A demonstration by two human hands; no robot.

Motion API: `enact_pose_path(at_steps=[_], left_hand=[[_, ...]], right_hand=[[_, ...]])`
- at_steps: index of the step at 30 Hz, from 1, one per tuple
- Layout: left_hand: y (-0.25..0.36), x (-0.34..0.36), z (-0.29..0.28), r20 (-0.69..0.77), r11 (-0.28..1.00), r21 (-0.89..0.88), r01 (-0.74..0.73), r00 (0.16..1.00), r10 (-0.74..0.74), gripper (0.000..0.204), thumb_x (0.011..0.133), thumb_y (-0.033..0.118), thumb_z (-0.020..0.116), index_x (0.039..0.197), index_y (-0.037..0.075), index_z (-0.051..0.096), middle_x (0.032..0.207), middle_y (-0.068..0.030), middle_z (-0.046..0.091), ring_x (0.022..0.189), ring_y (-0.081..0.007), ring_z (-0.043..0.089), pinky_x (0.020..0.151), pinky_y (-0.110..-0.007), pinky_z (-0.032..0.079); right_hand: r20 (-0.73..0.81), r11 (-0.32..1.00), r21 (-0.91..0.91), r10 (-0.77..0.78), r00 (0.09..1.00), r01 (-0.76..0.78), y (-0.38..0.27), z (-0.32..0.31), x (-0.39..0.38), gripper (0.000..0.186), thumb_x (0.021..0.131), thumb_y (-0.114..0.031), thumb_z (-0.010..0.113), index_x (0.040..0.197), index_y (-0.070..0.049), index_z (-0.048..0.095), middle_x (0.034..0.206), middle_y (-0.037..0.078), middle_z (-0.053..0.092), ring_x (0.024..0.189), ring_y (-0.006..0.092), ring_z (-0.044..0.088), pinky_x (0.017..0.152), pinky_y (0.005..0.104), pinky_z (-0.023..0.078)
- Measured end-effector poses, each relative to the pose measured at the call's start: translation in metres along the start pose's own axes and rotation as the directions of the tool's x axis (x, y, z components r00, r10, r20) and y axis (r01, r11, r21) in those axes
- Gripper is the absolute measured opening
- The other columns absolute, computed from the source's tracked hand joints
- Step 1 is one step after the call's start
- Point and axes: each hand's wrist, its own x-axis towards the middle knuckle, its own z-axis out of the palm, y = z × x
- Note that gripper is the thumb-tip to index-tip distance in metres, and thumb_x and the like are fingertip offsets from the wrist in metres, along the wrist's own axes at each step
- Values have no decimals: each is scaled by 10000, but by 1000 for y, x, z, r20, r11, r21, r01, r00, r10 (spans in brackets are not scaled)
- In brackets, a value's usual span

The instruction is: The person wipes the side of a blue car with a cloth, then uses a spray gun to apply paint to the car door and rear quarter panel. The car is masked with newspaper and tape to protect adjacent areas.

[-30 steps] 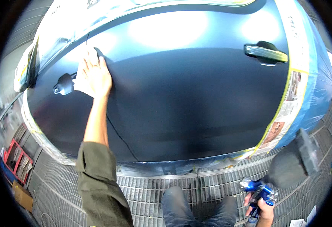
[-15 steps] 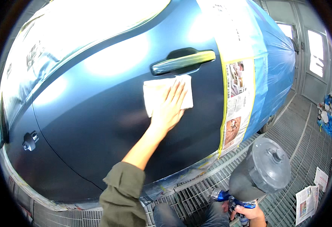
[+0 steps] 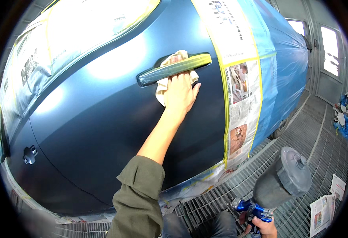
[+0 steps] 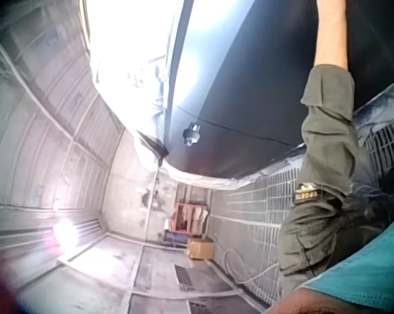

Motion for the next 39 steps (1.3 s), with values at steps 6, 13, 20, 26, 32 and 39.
enact_pose_path(at_steps=[6,13,20,26,32,39], left_hand=[[24,1,-6,-37,973,88,211,977,-209,870,896,491,542,1383,-175,264,1442,-420,179,1379,-552,109,1152,-580,64],[50,-8,-1,-15,959,-81,273,961,-275,813,883,478,560,1400,-103,320,1419,-287,348,1348,-451,272,1142,-513,181],[3,-9,0,-37,989,-148,-12,999,7,727,886,384,572,1390,-91,350,1459,-241,334,1390,-377,256,1169,-448,166],[-47,-42,-29,95,927,-114,-357,925,368,687,699,101,665,1358,101,470,1447,-104,430,1351,-272,389,1139,-402,293],[-164,-125,-87,207,960,126,-251,953,222,613,762,142,589,1368,124,502,1474,-107,408,1412,-283,302,1189,-459,146],[-165,-7,-84,172,963,-105,-248,949,263,458,947,284,390,1372,165,511,1489,-96,390,1427,-284,254,1179,-437,142]], right_hand=[[-103,995,57,-72,992,78,-25,26,-10,185,882,-212,664,864,-36,613,645,23,598,476,101,523,406,225,390],[-213,998,59,28,977,-15,-37,28,-23,155,880,-158,658,754,-77,618,610,-3,610,476,85,520,416,227,375],[-170,997,79,-12,985,25,-32,20,-25,165,893,-186,640,771,-76,645,600,-11,605,471,85,514,419,225,373],[-76,903,363,-219,973,232,-16,13,-10,671,775,-134,711,1325,11,356,991,260,632,832,333,655,517,372,569],[-43,857,502,-106,993,113,-20,23,-4,703,745,-65,719,1335,15,346,1006,261,637,852,333,658,524,378,571],[-49,928,364,-63,997,76,-37,25,3,400,786,-179,725,1087,24,557,848,152,645,685,237,619,461,318,494]])
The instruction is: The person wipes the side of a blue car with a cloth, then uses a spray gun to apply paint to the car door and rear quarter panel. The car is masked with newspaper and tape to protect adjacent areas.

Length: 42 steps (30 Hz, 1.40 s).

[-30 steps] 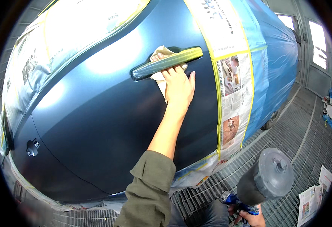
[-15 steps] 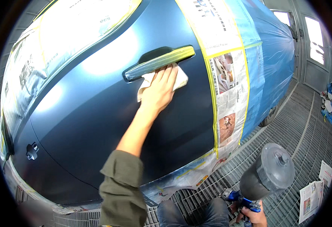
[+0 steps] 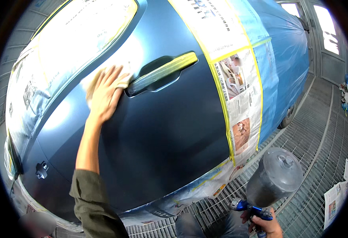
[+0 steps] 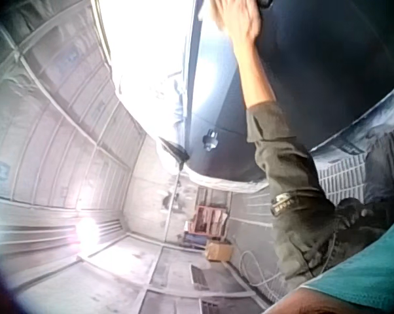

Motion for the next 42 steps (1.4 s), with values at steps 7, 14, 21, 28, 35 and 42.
enact_pose_path(at_steps=[7,14,21,28,35,42], left_hand=[[25,115,14,114,941,-46,-335,934,338,496,1002,351,249,1228,125,628,1488,-40,392,1431,-253,238,1205,-413,110],[26,113,1,253,933,106,-344,917,310,497,999,338,242,1313,129,565,1494,-50,379,1432,-239,236,1207,-411,117],[-3,-33,-12,4,992,111,60,998,-61,450,991,283,303,1349,142,536,1490,-102,385,1426,-306,250,1180,-454,138],[92,-104,36,145,986,160,40,987,-64,584,859,359,544,1413,196,461,1544,-92,290,1449,-317,192,1183,-491,73],[175,56,115,-22,986,-70,-149,989,147,633,840,393,593,1421,204,429,1549,-43,278,1458,-252,164,1200,-453,82],[202,112,154,-199,979,-152,-139,974,107,603,783,340,651,1342,160,511,1512,-62,342,1449,-245,188,1200,-424,147]], right_hand=[[-18,985,-172,-7,1000,4,1,-13,-2,163,906,-194,620,950,-42,659,745,23,663,492,64,524,417,201,355],[-199,999,14,-29,980,33,3,-8,3,172,907,-196,633,964,-35,652,692,33,643,513,95,549,435,221,388],[-192,962,137,-208,959,236,9,-20,1,576,726,-239,785,1133,79,529,904,217,664,755,304,669,442,371,556],[-90,982,66,-173,981,179,14,-25,-2,521,755,-195,760,1124,82,520,917,223,652,735,300,658,452,387,570],[-79,966,-259,-22,997,1,26,-26,-16,54,912,-90,594,895,-42,610,610,20,622,490,91,537,441,237,387],[-144,927,-347,95,985,-140,31,-23,-24,184,949,-200,550,939,-38,636,625,32,639,480,86,528,435,211,368]])
